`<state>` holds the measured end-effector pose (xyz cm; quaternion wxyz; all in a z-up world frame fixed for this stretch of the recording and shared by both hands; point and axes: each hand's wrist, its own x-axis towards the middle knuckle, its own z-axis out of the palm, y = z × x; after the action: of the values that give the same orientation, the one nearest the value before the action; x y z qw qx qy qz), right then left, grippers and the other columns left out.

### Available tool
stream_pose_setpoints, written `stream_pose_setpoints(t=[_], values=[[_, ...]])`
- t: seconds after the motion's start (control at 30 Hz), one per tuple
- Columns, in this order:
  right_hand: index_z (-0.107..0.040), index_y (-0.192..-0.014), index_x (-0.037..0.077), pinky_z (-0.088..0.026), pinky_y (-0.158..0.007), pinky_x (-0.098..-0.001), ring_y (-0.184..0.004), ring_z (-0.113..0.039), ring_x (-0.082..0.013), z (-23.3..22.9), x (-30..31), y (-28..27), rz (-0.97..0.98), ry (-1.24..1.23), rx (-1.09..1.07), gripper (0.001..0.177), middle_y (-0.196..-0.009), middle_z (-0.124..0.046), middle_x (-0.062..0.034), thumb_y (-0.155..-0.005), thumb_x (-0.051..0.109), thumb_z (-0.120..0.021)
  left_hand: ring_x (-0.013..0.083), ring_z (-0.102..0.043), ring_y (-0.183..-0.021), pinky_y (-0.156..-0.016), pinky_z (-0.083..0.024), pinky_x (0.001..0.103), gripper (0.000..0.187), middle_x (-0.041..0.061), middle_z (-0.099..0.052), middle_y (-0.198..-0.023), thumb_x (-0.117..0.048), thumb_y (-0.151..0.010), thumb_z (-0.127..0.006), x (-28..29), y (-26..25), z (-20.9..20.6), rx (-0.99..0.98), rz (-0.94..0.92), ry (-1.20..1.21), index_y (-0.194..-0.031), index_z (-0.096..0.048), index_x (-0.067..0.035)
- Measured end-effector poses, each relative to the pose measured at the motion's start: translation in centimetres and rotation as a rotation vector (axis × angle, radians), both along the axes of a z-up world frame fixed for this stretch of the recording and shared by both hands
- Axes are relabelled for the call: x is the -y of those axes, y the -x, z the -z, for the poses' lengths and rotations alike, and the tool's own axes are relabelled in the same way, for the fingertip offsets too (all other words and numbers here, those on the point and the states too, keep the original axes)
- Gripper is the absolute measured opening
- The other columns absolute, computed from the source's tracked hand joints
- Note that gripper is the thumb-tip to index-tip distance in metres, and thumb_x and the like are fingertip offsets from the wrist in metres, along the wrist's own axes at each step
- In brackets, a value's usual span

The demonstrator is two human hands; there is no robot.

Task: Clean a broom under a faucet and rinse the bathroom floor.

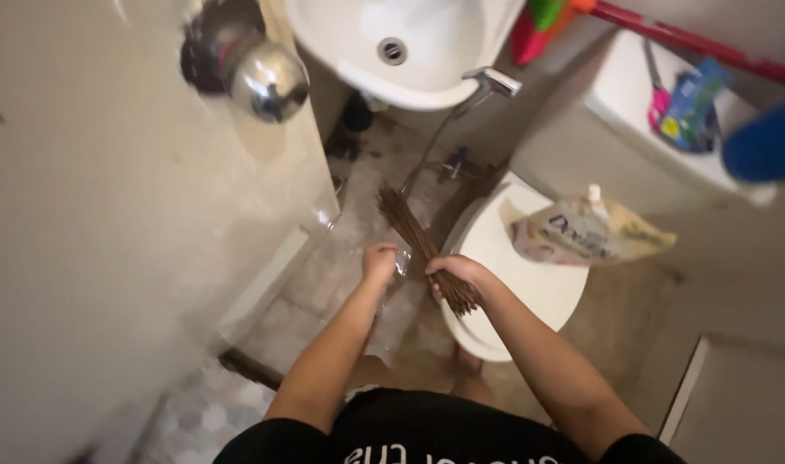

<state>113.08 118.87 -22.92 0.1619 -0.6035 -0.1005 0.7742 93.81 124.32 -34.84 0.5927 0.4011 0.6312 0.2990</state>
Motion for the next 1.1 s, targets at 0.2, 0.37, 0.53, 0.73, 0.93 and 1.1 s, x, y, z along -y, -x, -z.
stream_pose_setpoints(t=[0.2, 0.37, 0.53, 0.73, 0.93, 1.1], values=[[-0.062, -0.083, 0.005, -0.054, -0.052, -0.0368, -0.055, -0.062, -0.0244, 4.2, -3.3, -6.5, -0.258, -0.026, 0.02, 0.02, -0.067, -0.065, -0.0109, -0.09, 0.024, -0.065, 0.0298, -0.073, -0.083, -0.075, -0.055, 0.04, 0.02, 0.015, -0.076, -0.086, -0.013, -0.083, -0.064, 2.0, -4.7, 1.2, -0.191, -0.269, -0.143, -0.093, -0.079, -0.005], [-0.063, -0.085, 0.005, -0.056, -0.056, -0.0396, -0.058, -0.066, -0.0271, 7.1, -5.8, -9.1, -0.33, -0.048, 0.076, 0.014, -0.069, -0.067, -0.0142, -0.086, 0.019, -0.065, 0.0346, -0.073, -0.081, -0.074, -0.055, 0.043, 0.025, 0.02, -0.076, -0.084, -0.012, -0.085, -0.058, 4.9, -9.3, 0.3, -0.138, -0.471, -0.021, -0.102, -0.076, -0.006], [-0.064, -0.086, 0.003, -0.061, -0.061, -0.0398, -0.061, -0.069, -0.0266, 16.8, -10.8, -8.5, -0.265, -0.146, -0.006, 0.013, -0.072, -0.068, -0.0135, -0.085, 0.016, -0.067, 0.0337, -0.072, -0.105, -0.093, -0.055, 0.042, 0.04, 0.017, -0.076, -0.11, -0.014, -0.075, -0.069, 5.8, -10.2, 4.8, -0.4, -0.317, 0.039, -0.114, -0.076, -0.01], [-0.067, -0.088, -0.003, -0.059, -0.057, -0.0412, -0.063, -0.07, -0.028, 29.4, -17.7, -5.8, -0.341, -0.302, 0.171, 0.016, -0.072, -0.069, -0.0152, -0.083, 0.012, -0.071, 0.0395, -0.057, -0.126, -0.108, -0.046, 0.045, 0.058, 0.022, -0.067, -0.13, -0.015, -0.076, -0.07, 1.5, -9.5, 11.5, -0.532, -0.138, -0.056, -0.134, -0.066, -0.009], [-0.071, -0.103, -0.003, -0.058, -0.073, -0.0423, -0.085, -0.072, -0.0325, 30.6, -25.7, -0.5, -0.791, -0.67, 0.682, 0.035, -0.093, -0.074, -0.0191, -0.074, 0.015, -0.081, 0.0399, -0.053, -0.131, -0.105, -0.045, 0.052, 0.062, 0.024, -0.063, -0.133, -0.027, -0.079, -0.07, -3.0, -8.1, 17.2, -0.628, -0.004, -0.072, -0.138, -0.062, -0.009], [-0.072, -0.112, 0.001, -0.057, -0.085, -0.0446, -0.104, -0.069, -0.0376, 35.2, -31.3, 3.8, -1.249, -0.837, 0.952, 0.038, -0.111, -0.072, -0.0227, -0.077, 0.013, -0.079, 0.0396, -0.045, -0.137, -0.12, -0.015, 0.065, 0.072, 0.014, -0.062, -0.136, -0.05, -0.072, -0.077, -0.9, -9.7, 20.1, -0.494, 0.433, 0.078, -0.135, -0.065, -0.016]])
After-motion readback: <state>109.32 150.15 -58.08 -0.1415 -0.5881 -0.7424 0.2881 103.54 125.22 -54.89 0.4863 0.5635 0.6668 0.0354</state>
